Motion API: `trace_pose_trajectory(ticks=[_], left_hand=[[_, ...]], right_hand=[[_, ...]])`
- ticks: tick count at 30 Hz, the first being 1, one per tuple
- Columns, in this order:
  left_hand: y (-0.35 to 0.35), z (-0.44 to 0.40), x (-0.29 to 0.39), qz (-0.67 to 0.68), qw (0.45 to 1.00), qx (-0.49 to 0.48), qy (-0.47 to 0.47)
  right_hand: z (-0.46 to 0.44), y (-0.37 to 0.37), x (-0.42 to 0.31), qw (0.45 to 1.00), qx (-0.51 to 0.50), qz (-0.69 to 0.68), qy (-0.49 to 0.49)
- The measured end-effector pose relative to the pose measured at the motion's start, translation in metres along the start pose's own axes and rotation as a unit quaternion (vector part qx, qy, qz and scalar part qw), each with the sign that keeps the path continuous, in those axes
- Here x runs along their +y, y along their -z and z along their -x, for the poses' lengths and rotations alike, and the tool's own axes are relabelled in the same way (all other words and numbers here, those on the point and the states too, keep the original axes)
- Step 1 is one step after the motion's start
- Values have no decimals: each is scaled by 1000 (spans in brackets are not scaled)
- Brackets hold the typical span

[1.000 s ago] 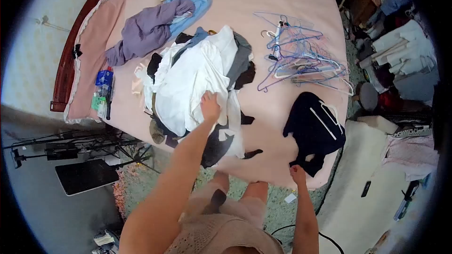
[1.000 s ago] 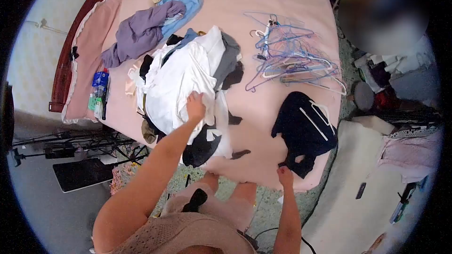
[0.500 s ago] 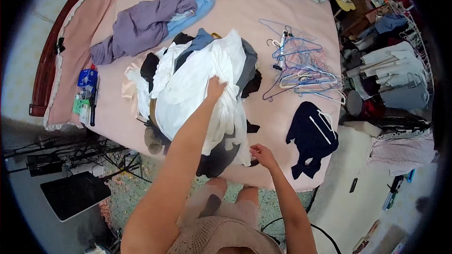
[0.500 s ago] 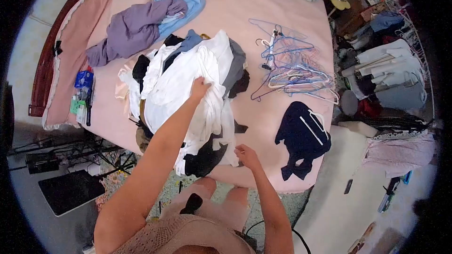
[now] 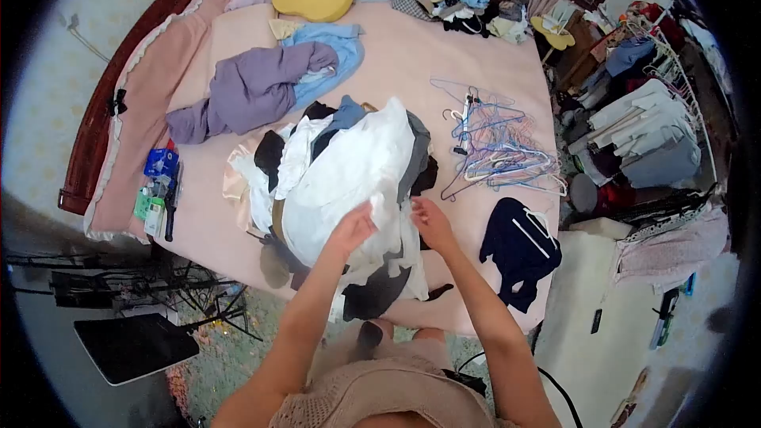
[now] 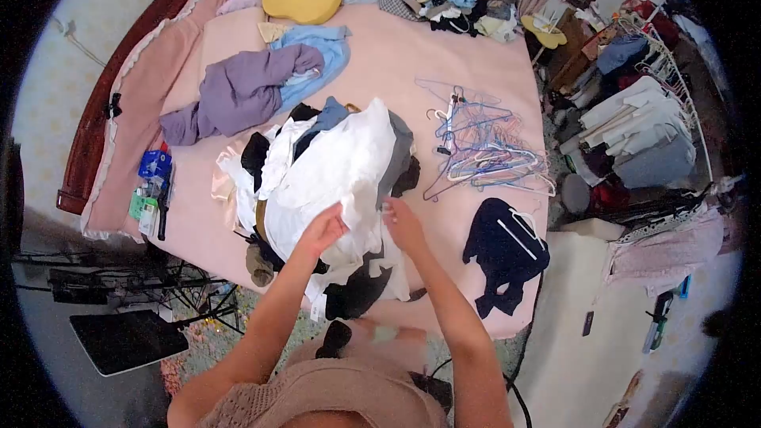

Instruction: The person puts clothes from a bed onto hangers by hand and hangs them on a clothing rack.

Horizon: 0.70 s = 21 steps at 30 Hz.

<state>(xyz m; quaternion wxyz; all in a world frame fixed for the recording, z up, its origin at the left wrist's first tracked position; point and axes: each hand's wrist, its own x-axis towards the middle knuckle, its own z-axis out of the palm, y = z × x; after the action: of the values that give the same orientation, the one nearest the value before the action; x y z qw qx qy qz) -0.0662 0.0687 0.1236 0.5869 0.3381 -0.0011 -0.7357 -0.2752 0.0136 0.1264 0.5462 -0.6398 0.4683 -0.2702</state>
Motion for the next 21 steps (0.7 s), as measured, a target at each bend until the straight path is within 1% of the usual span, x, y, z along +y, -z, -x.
trace_pose_trajectory(ticks=[1,2,3,4,5,6,7,8,9,10,11,12,13,15,17,19,20,21], left_hand=[[6,4,-7,-44,998,-38,30],[11,6,-12,-87,991,-77,60],[4,12,-14,-92,991,-83,60],[-12,24,-15,-209,970,-113,58],[-28,36,-15,-322,934,-141,54],[-52,52,-10,-348,928,-124,58],[-71,60,-3,-352,925,-131,55],[-88,66,3,-343,922,-170,54],[-99,67,8,-334,918,-208,55],[-92,54,8,-325,921,-211,53],[-105,56,14,-329,917,-217,54],[-126,61,22,-327,920,-214,25],[-142,61,29,-323,922,-211,-3],[-160,51,40,-357,909,-209,-45],[-178,44,45,-413,883,-198,-104],[-201,46,47,-463,861,-192,-90],[-213,48,46,-486,844,-208,-98],[-225,51,45,-490,838,-221,-91]], right_hand=[[1,-4,-16,1000,4,0,6],[4,-6,-32,987,6,108,119],[7,-7,-45,950,9,214,228],[9,-8,-51,952,-37,191,236],[13,-7,-53,951,-30,193,239],[15,-4,-51,938,-55,209,272],[16,0,-46,922,-81,227,304],[12,8,-25,931,-93,222,273],[20,17,-37,931,-88,225,275],[31,28,-61,961,-101,202,159],[39,37,-75,978,-112,174,41],[39,45,-65,984,-52,123,115],[44,59,-79,991,-23,121,54],[53,90,-89,977,69,185,85],[72,119,-115,982,107,146,46],[93,141,-138,977,127,150,79],[104,150,-148,977,133,143,82],[113,158,-154,977,139,135,85]])
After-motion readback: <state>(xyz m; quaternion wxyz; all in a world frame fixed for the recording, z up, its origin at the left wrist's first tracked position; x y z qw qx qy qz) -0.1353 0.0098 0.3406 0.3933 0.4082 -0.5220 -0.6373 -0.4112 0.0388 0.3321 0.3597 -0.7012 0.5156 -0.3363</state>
